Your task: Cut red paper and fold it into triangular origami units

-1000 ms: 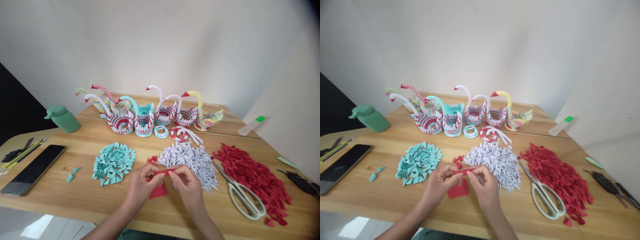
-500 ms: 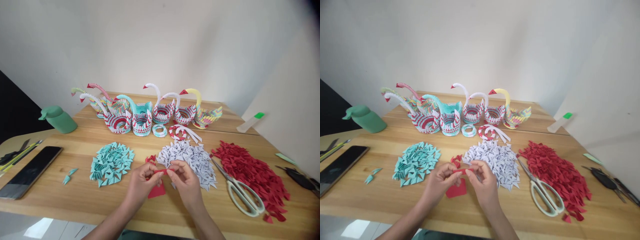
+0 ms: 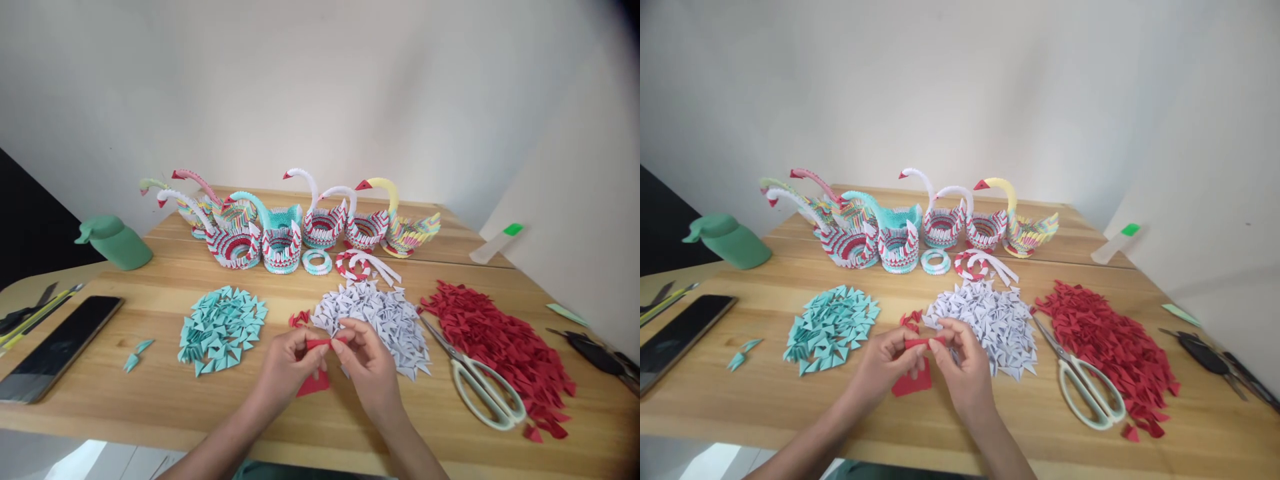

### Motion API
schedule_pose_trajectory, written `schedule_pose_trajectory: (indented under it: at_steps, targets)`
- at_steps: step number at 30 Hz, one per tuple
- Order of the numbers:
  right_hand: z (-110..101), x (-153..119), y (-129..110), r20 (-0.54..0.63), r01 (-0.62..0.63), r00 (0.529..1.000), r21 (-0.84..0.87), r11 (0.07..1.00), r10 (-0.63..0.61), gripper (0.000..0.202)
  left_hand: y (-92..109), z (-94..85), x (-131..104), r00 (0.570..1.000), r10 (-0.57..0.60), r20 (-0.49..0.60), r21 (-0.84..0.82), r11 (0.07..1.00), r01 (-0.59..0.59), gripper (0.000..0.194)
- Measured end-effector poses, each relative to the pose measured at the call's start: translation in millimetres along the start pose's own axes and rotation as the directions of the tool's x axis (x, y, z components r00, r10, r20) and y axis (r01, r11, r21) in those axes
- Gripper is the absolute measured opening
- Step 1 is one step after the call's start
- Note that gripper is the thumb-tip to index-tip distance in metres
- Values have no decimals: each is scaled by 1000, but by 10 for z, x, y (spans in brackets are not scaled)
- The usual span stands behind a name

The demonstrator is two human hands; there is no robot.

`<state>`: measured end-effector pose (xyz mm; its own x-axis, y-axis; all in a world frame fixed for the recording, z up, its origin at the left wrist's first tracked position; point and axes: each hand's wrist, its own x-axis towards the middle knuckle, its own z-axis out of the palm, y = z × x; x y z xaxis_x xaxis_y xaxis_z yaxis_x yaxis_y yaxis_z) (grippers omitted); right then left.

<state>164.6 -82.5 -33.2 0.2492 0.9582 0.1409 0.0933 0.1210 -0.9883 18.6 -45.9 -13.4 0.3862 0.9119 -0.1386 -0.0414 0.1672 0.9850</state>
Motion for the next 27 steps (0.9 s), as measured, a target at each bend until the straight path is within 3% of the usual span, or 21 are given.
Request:
schedule_pose_trajectory:
  at_steps: [9, 15, 20, 24, 26, 27]
  targets:
    - [-5, 7, 18, 39, 35, 999, -35, 999, -34, 29, -24, -9, 15, 1000, -3, 5, -15, 1000, 3, 34]
    - [-13, -4, 35, 16, -17, 1000, -12, 1000, 17, 33, -61, -35, 44, 997, -49, 57, -14, 999, 50, 39]
    - [1, 55, 8, 35, -42, 999, 6, 999, 42, 38, -92, -47, 67, 998, -46, 38, -37, 998, 47, 40]
    - [-43, 23, -108, -91, -42, 995, -41, 998, 38, 36, -102, -70, 84, 999, -33, -10, -27, 999, 33, 40]
    - [-98, -139, -221, -159, -5, 987, -120, 993, -14, 27, -98, -84, 88, 999, -29, -30, -27, 999, 29, 40]
    - [-130, -261, -286, -127, 27, 991, -133, 991, -44, 24, -94, -88, 89, 999, -26, -34, -33, 999, 25, 40]
